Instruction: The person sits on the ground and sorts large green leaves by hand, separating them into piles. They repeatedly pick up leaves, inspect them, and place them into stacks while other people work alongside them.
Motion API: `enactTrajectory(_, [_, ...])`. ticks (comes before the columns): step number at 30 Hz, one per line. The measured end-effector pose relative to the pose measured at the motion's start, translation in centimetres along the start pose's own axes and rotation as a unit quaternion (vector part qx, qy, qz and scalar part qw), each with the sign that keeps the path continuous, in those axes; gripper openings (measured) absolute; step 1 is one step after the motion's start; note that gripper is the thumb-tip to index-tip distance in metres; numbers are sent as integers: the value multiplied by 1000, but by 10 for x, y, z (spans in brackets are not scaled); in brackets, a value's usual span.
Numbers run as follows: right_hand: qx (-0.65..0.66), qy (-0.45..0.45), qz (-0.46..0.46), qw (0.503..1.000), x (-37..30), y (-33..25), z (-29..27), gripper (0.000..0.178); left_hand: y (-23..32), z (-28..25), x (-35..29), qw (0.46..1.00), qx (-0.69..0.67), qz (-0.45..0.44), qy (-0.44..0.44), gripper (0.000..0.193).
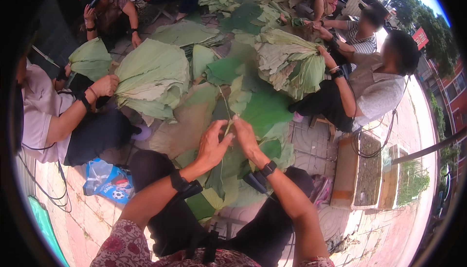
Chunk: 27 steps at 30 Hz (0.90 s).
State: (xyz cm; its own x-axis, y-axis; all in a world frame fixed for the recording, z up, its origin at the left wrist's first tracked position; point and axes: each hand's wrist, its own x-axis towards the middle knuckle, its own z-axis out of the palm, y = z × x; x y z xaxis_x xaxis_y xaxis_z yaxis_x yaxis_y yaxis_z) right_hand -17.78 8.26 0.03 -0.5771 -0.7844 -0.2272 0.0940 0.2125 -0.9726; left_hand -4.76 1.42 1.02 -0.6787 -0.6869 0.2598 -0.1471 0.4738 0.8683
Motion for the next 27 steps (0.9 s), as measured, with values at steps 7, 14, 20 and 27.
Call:
enactTrajectory(7, [13,-3,-5,1000,-7,2,4,52,-11,0,7,998,-14,-56,-8,20])
enactTrajectory(14, [-116,-32,-91,989,-22,-6,7,52,-17,4,8,997,-18,-72,-5,16])
enactTrajectory(20, [-154,-11,-130,979,-27,-4,1,48,-13,11,9,996,-33,-83,-12,18])
enactTrajectory(27, [-190,1,-112,975,-37,-15,-8,47,-17,5,20,991,-108,-75,30,16])
